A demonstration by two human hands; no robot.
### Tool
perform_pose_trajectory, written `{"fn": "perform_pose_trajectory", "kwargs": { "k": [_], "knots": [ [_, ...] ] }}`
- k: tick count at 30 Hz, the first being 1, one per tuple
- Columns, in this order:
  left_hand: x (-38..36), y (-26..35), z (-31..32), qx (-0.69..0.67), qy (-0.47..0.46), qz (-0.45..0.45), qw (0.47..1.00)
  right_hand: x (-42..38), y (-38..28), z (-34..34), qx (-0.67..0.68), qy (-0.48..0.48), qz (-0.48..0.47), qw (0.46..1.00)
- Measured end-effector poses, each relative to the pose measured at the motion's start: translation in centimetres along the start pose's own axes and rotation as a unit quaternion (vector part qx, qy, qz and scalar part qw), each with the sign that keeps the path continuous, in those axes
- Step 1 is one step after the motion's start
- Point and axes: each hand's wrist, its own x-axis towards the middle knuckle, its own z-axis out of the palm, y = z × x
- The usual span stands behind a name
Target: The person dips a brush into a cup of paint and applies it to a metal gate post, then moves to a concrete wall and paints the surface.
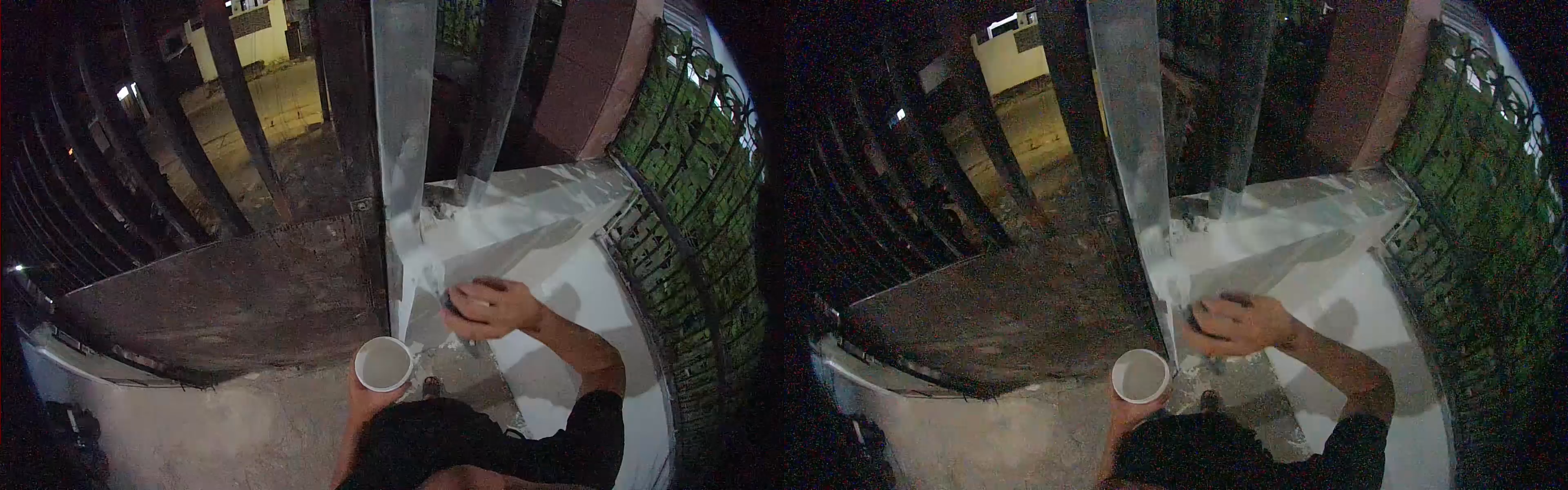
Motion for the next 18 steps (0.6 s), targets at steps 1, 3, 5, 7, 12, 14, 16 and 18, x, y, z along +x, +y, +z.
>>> {"fn": "perform_pose_trajectory", "kwargs": {
  "k": [1,3,5,7,12,14,16,18],
  "knots": [
    [0.0,-1.0,0.0,0.026,-0.008,0.010,1.000,-0.3,-0.6,0.2,0.012,-0.017,-0.014,1.000],
    [0.0,3.0,0.4,-0.020,0.009,0.003,1.000,-1.5,-0.7,0.7,0.035,-0.024,0.035,0.999],
    [0.1,4.1,0.6,-0.063,0.018,-0.003,0.998,-2.4,0.8,1.0,0.170,0.022,0.118,0.978],
    [0.1,3.2,0.6,0.035,0.031,0.021,0.999,-0.4,3.2,0.1,0.229,0.027,0.145,0.962],
    [0.5,1.5,0.3,0.013,-0.012,-0.001,1.000,4.8,8.1,-2.5,0.229,0.046,0.220,0.947],
    [0.6,-0.1,-0.1,0.072,-0.027,0.018,0.997,6.8,9.5,-6.0,0.271,0.120,0.228,0.927],
    [0.6,-0.7,-0.3,-0.008,-0.020,0.035,0.999,7.9,10.3,-9.1,0.214,0.194,0.174,0.941],
    [0.6,0.0,-0.2,-0.016,-0.010,0.026,0.999,7.5,9.2,-11.2,0.172,0.168,0.174,0.955]
  ]
}}
